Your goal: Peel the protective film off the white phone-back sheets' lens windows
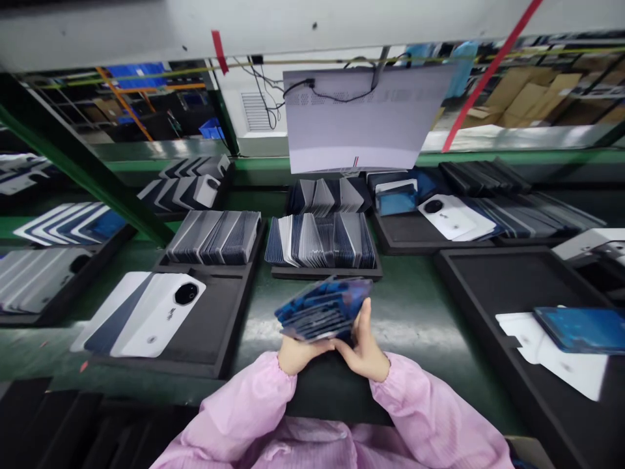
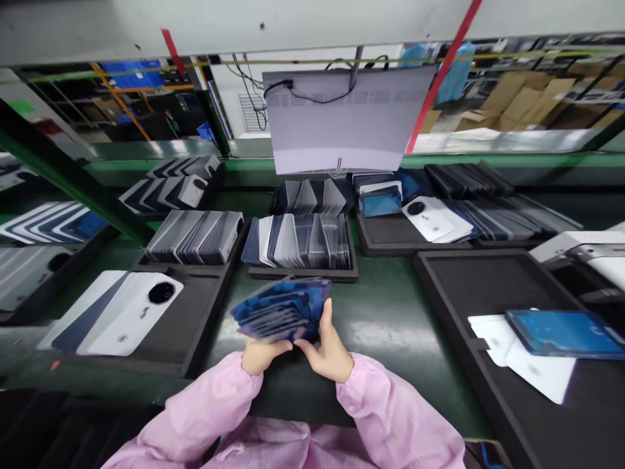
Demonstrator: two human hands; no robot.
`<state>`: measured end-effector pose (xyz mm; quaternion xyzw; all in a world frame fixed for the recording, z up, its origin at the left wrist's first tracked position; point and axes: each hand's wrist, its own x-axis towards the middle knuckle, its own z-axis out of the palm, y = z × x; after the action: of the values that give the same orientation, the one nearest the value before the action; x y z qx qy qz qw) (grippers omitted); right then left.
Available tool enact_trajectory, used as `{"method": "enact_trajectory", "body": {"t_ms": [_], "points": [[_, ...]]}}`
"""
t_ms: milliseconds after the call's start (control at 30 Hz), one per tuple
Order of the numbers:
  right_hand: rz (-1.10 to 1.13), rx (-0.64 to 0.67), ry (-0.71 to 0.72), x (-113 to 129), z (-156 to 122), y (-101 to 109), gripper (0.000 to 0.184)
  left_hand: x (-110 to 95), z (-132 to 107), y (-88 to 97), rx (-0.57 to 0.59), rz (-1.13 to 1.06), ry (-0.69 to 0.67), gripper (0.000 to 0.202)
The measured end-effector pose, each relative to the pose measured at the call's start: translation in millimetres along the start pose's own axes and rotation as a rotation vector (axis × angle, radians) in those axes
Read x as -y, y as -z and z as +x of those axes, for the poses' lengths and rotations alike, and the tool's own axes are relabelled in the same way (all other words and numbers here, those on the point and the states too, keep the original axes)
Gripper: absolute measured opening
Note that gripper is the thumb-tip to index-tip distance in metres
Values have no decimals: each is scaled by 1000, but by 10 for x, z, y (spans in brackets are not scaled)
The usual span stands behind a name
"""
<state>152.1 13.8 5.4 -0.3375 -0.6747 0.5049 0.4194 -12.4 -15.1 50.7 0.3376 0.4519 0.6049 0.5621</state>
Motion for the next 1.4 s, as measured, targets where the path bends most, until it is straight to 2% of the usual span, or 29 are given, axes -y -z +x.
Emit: {"method": "enact_trajectory", "body": {"t_ms": [67, 133, 167, 233, 300, 367, 533, 667, 733, 800, 867, 933, 967, 1033, 1100, 1167, 1200, 1233, 1267, 1333, 1400], "points": [[-27, 33, 106, -18, 18, 24, 114, 12, 1, -14, 25, 15, -7, 59], [-25, 81, 164, 6, 60, 43, 112, 22, 24, -21, 42, 33, -32, 89], [-15, 93, 164, 27, 82, 50, 108, 25, 37, -21, 46, 49, -50, 101], [-8, 76, 152, 76, 116, 52, 92, 22, 51, -24, 30, 95, -93, 111], [-26, 10, 169, 118, 125, 37, 74, 14, 30, -37, -7, 134, -122, 107], [-36, -33, 205, 148, 112, 6, 66, 12, -26, -68, -52, 137, -133, 103], [-50, 18, 225, 154, 100, -68, 70, 68, -160, -128, -90, 126, -203, 100], [-80, 68, 144, 104, 195, -42, 75, 122, -81, -71, -100, 131, -216, 89], [-123, 102, 99, 88, 263, -29, 63, 141, -4, -54, -103, 116, -201, 81], [-192, 87, 49, 104, 325, -46, 42, 157, 55, -81, -107, 101, -204, 75], [-288, 22, -4, 175, 364, -106, 28, 162, 72, -152, -109, 67, -225, 85], [-392, -29, -45, 317, 356, -203, 28, 143, 59, -234, -114, -22, -183, 100], [-434, -40, -58, 415, 330, -255, 31, 121, 51, -264, -115, -74, -132, 100], [-531, -26, -52, 647, 244, -328, 40, 47, 51, -276, -102, -160, -2, 83], [-680, 52, -3, 889, 157, -309, 48, -55, 84, -215, -34, -203, 115, 61], [-735, 198, 73, 1072, 127, -177, 52, -152, 133, -104, 72, -240, 209, 57], [-678, 238, 92, 1121, 144, -81, 46, -182, 153, -45, 127, -266, 255, 58], [-584, 200, 83, 1135, 179, 21, 41, -193, 165, 9, 185, -303, 297, 60], [-487, 100, 55, 1115, 228, 114, 41, -182, 165, 51, 259, -363, 343, 61], [-240, -86, -59, 988, 330, 242, 56, -96, 128, 97, 454, -532, 453, 61], [41, -97, -204, 809, 393, 269, 74, 40, 54, 93, 618, -640, 563, 60]]}}
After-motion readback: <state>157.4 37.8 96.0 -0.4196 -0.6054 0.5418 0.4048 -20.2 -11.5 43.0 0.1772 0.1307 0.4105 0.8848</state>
